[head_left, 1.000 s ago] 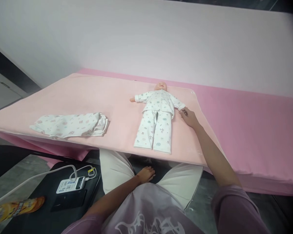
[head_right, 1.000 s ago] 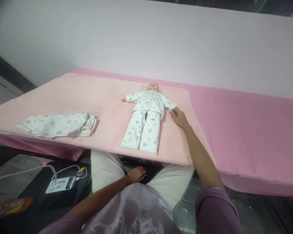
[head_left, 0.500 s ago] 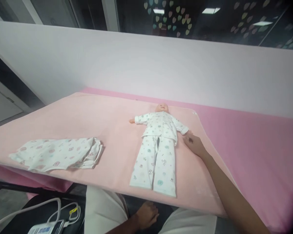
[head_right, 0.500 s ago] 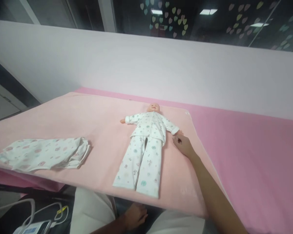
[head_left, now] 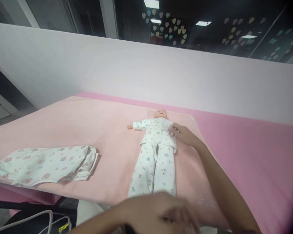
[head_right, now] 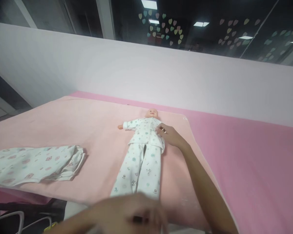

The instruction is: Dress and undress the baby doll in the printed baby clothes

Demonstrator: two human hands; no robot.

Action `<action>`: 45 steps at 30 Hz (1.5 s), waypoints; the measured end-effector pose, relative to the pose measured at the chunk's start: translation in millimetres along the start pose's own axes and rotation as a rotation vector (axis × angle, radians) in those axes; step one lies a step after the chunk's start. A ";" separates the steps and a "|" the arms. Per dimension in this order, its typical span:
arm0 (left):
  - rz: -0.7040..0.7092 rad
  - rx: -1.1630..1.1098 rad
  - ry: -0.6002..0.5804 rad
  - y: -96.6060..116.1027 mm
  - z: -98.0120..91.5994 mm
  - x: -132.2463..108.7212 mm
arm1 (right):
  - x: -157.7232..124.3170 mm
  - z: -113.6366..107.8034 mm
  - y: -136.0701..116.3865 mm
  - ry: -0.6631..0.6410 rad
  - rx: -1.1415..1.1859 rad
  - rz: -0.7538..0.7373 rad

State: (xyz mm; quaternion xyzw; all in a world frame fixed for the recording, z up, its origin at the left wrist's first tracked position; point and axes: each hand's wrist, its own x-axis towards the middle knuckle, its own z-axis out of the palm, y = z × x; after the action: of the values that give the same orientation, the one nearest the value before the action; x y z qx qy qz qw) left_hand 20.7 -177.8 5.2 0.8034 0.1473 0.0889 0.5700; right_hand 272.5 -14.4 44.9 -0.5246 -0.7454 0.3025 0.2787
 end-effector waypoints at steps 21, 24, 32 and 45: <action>-0.386 0.253 0.372 -58.0 -246.8 87.2 | 58.2 14.5 37.5 -0.250 0.102 -0.034; -0.392 0.235 0.374 -61.3 -249.2 87.2 | 57.8 16.1 32.7 -0.219 0.147 0.029; -0.399 0.265 0.455 -61.9 -247.9 91.1 | 57.7 21.6 30.2 -0.124 0.116 0.164; -0.331 0.272 0.455 -55.1 -243.0 91.9 | 41.3 28.1 2.8 0.035 -0.189 0.086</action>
State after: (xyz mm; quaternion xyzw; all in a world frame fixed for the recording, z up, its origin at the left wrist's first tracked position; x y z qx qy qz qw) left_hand 24.1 86.3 32.3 0.7969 0.4104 0.1519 0.4165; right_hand 241.4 21.2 28.3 -0.5853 -0.7424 0.2335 0.2276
